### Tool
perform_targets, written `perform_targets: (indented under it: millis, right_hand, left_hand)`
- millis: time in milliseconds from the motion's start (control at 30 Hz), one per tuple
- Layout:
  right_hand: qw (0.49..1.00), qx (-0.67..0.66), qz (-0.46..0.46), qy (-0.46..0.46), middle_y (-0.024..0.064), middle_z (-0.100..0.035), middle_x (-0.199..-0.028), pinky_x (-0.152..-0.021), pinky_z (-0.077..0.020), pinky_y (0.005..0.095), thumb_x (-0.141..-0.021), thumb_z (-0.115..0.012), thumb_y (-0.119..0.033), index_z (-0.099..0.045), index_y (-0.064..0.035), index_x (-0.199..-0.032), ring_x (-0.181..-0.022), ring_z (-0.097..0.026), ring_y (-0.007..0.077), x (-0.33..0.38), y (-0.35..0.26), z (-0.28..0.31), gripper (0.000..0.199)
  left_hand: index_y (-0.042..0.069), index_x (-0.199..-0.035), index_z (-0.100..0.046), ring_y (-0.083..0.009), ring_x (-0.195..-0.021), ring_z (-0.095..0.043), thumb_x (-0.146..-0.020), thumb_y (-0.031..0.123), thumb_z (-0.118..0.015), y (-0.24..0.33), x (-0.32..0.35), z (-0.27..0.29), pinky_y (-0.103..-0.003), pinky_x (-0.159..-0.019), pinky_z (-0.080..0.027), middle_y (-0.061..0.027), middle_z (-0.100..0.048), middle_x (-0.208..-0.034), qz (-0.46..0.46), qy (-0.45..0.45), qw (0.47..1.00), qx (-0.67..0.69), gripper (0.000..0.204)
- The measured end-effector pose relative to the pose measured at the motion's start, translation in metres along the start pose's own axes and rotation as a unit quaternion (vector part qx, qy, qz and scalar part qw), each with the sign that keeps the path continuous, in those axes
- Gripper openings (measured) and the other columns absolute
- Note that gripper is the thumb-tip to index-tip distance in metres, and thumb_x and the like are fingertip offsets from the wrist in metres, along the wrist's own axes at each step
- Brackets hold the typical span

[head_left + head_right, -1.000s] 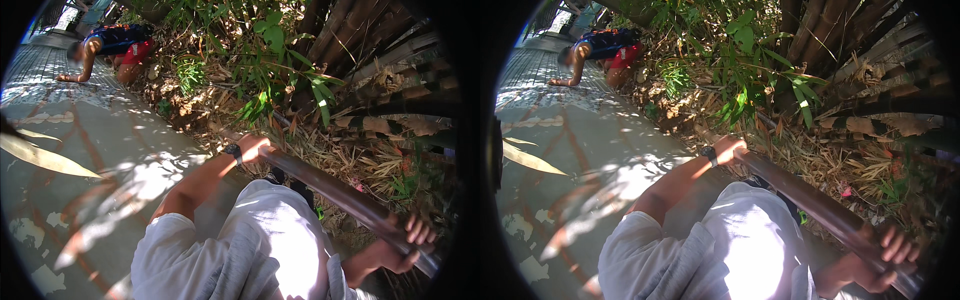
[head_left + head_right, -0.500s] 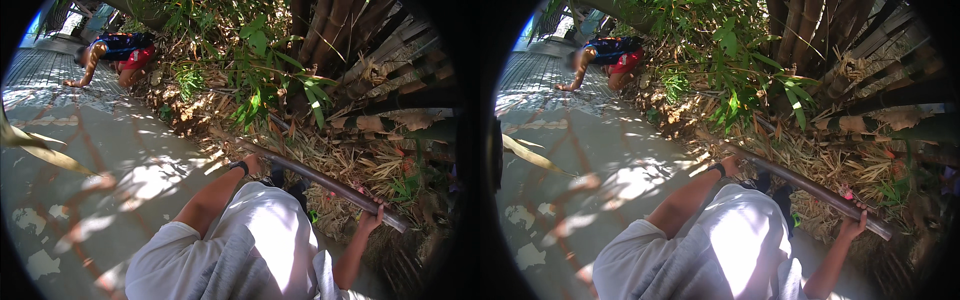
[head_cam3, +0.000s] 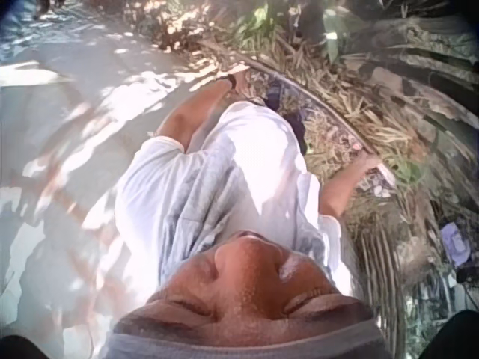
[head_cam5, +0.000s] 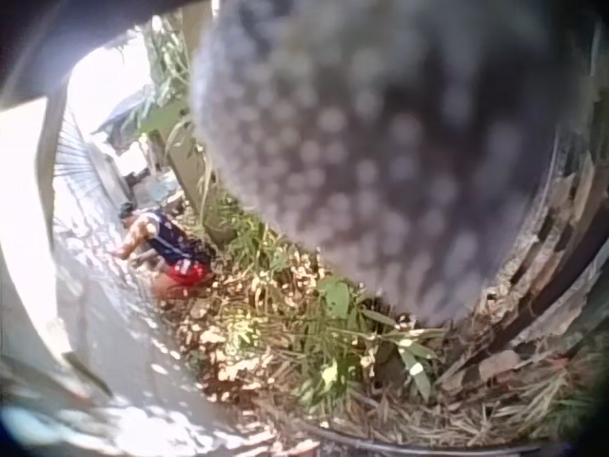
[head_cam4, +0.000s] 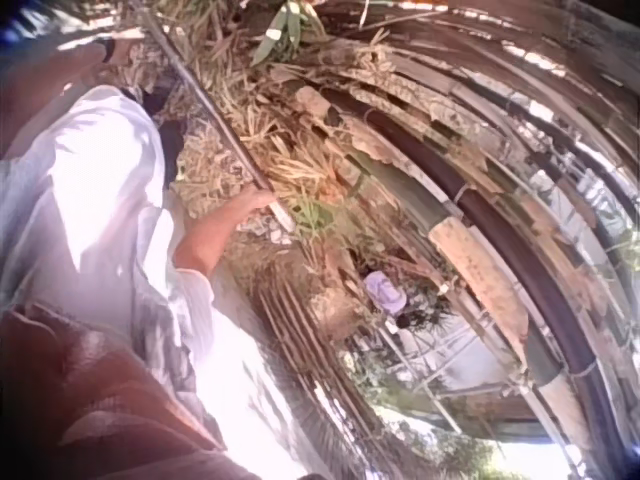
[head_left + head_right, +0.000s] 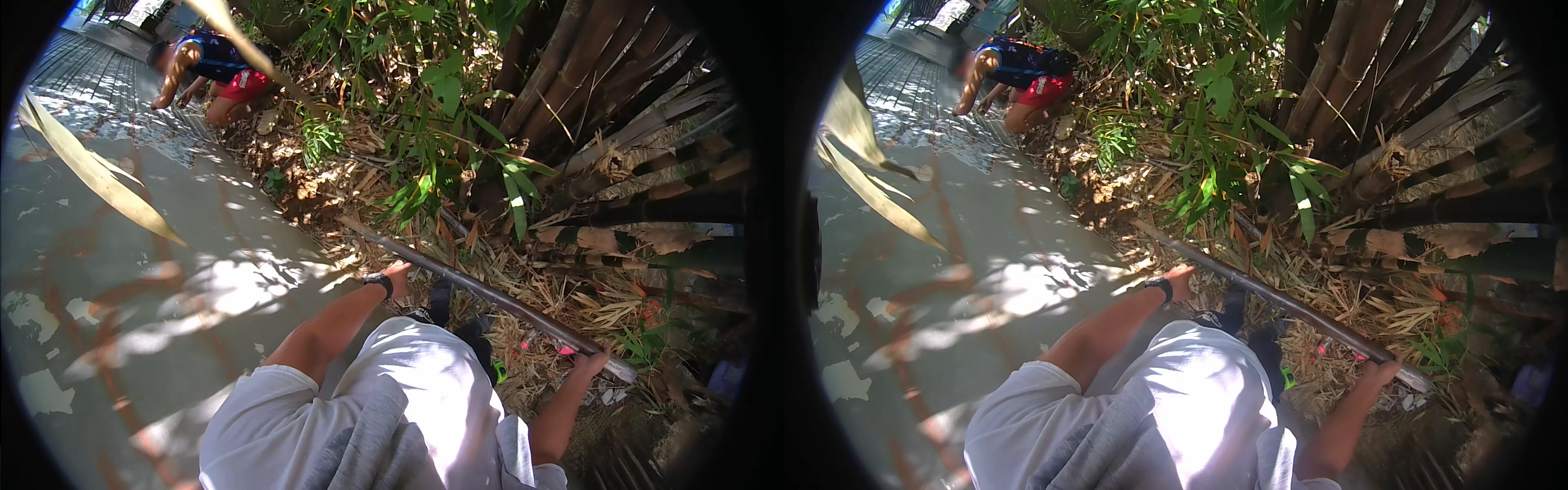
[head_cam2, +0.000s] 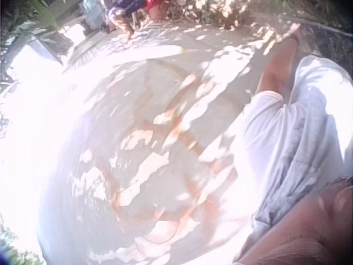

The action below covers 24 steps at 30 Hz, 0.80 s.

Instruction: The person uses a long metal rod to push and pull dry leaves and debris along the base of a concrete wall. Another person is visible nearby, also clearing debris by hand. The camera wearer repeatedly moves the rod back and forth to gather the debris.

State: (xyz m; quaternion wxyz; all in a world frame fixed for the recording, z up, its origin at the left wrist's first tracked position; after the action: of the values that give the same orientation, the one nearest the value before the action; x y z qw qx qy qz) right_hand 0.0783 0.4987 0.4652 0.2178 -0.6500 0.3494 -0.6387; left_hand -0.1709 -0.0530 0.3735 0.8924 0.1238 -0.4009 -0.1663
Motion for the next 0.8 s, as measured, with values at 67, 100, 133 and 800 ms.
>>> perform_targets:
  millis: [67,100,133,800]
  right_hand:
    - [0.994,-0.040,0.033,-0.099,0.0153,-0.053,-0.120,-0.097,-0.0456,0.0526,-0.094,-0.062,-0.020,-0.051,-0.0029,-0.125,-0.111,-0.054,0.0336,0.054,-0.016,-0.023,0.037]
    - [0.973,-0.070,0.019,-0.220,0.0105,-0.054,-0.109,-0.099,-0.0443,0.0485,-0.086,-0.070,-0.016,-0.052,-0.0062,-0.120,-0.104,-0.054,0.0300,0.088,-0.021,-0.038,0.040]
    - [0.931,-0.078,0.061,-0.352,0.0075,-0.055,-0.105,-0.099,-0.0436,0.0472,-0.083,-0.074,-0.017,-0.052,-0.0090,-0.114,-0.101,-0.055,0.0271,0.126,-0.031,-0.049,0.040]
    - [0.851,-0.092,0.119,-0.503,0.0030,-0.043,-0.103,-0.106,-0.0342,0.0482,-0.083,-0.072,-0.018,-0.041,-0.0117,-0.116,-0.102,-0.046,0.0205,0.199,-0.107,0.046,0.046]
  left_hand:
    - [0.011,-0.143,-0.049,-0.0388,-0.127,-0.052,-0.067,0.021,-0.082,-0.004,-0.024,-0.002,-0.046,-0.106,-0.046,-0.0191,-0.052,-0.138,0.020,0.036,0.999,0.003,0.084]
    - [0.011,-0.143,-0.048,-0.0392,-0.127,-0.052,-0.064,0.018,-0.083,-0.006,-0.036,0.000,-0.047,-0.107,-0.046,-0.0190,-0.052,-0.140,-0.006,0.070,0.997,0.017,0.087]
    - [0.010,-0.144,-0.048,-0.0396,-0.128,-0.051,-0.062,0.016,-0.084,-0.010,-0.047,0.004,-0.049,-0.107,-0.046,-0.0188,-0.051,-0.141,-0.027,0.123,0.992,0.006,0.090]
    - [0.012,-0.102,-0.067,-0.0357,-0.086,-0.070,-0.063,0.014,-0.073,0.079,0.035,0.054,-0.046,-0.076,-0.055,-0.0145,-0.072,-0.089,-0.123,-0.122,0.983,-0.057,0.039]
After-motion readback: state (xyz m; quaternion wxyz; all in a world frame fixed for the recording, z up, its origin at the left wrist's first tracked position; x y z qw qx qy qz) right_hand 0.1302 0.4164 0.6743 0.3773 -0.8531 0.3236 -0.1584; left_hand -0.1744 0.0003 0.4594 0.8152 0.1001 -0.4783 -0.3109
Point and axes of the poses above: each hand's wrist, its own x-axis away from the middle knuckle, its own z-axis out of the back of the hand, y = z × x, the point moved 6 cm from there along -x, towards the middle knuckle
